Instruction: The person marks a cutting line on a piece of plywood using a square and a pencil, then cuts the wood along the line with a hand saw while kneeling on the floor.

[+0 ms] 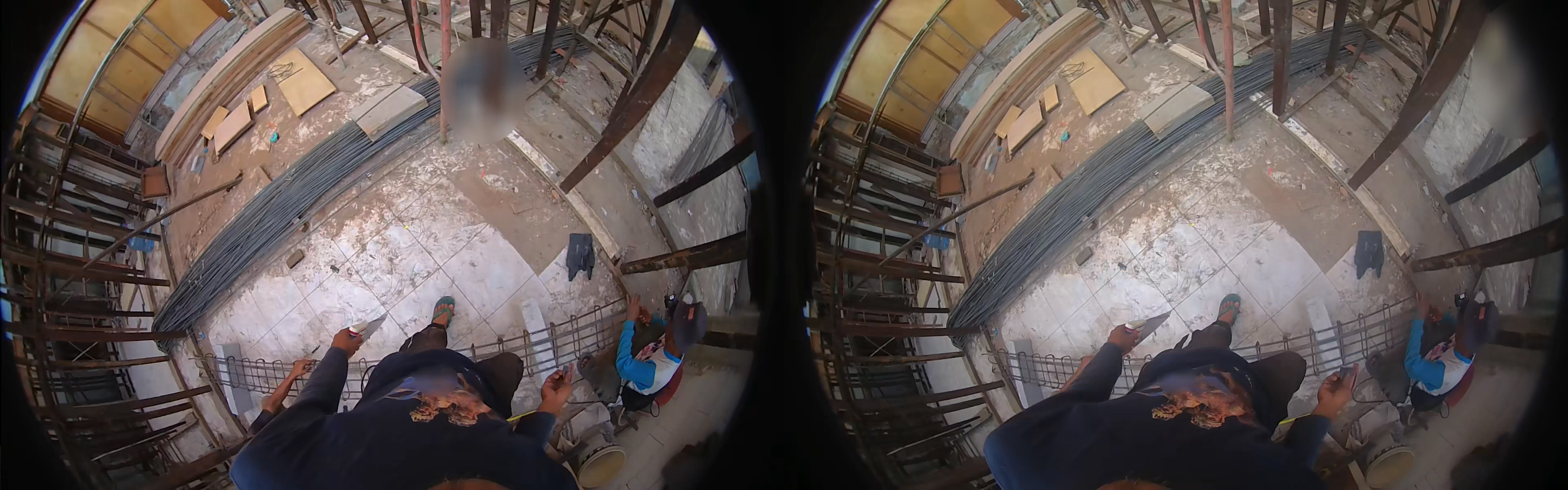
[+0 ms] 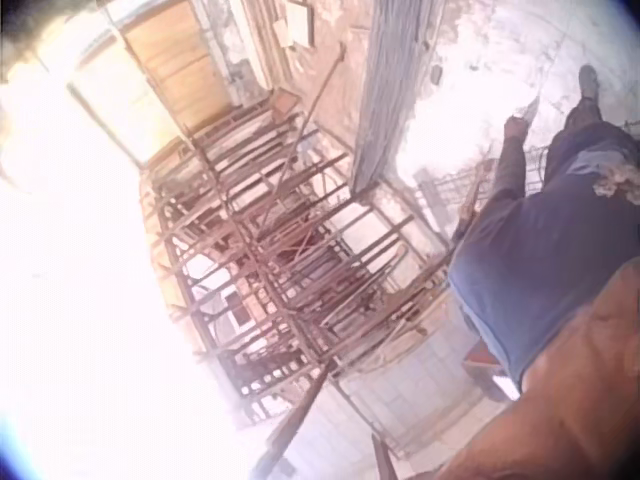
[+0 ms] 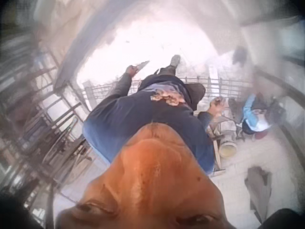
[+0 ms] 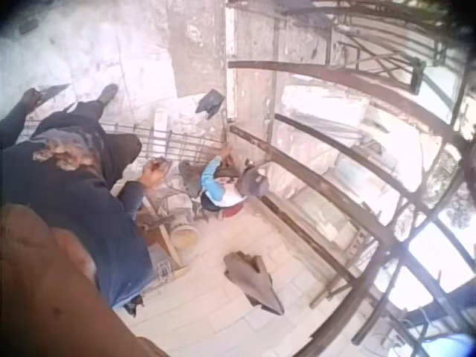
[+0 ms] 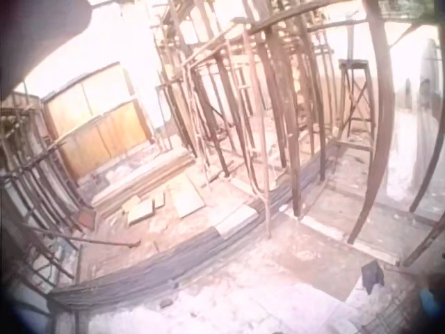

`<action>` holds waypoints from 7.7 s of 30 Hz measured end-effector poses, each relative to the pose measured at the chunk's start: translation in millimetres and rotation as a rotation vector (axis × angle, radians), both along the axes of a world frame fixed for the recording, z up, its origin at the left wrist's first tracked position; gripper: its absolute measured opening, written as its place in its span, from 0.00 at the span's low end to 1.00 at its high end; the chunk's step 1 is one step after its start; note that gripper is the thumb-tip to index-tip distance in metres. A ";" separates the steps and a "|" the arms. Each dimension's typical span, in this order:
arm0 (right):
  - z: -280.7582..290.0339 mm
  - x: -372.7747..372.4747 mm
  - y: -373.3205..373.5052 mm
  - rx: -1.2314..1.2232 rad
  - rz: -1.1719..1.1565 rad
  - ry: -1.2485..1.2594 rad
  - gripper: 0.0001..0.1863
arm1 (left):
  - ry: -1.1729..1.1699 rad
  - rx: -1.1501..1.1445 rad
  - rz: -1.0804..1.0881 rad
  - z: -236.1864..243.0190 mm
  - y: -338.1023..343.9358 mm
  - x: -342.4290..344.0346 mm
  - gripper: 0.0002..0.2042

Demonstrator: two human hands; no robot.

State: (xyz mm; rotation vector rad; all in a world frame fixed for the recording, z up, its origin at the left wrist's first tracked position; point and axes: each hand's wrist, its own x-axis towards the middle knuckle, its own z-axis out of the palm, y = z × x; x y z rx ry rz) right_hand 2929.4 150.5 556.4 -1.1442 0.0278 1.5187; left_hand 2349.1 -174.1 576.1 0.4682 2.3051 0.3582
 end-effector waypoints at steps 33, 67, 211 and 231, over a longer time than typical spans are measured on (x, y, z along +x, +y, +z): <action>126.5 -1075.3 223.9 0.603 1.862 -0.155 0.21 | 0.114 0.157 1.641 -58.3 74.9 -168.1 0.15; 78.9 -2010.3 189.2 1.281 1.607 -0.847 0.19 | 0.123 0.563 1.962 14.4 76.2 -1076.6 0.18; -350.3 -2640.5 -15.0 0.522 1.526 -1.087 0.24 | 0.869 0.173 -0.204 -632.1 293.3 -2416.7 0.27; -375.4 -2619.8 -12.4 0.529 1.428 -1.181 0.17 | 0.854 0.062 -0.205 -631.3 304.2 -2419.6 0.25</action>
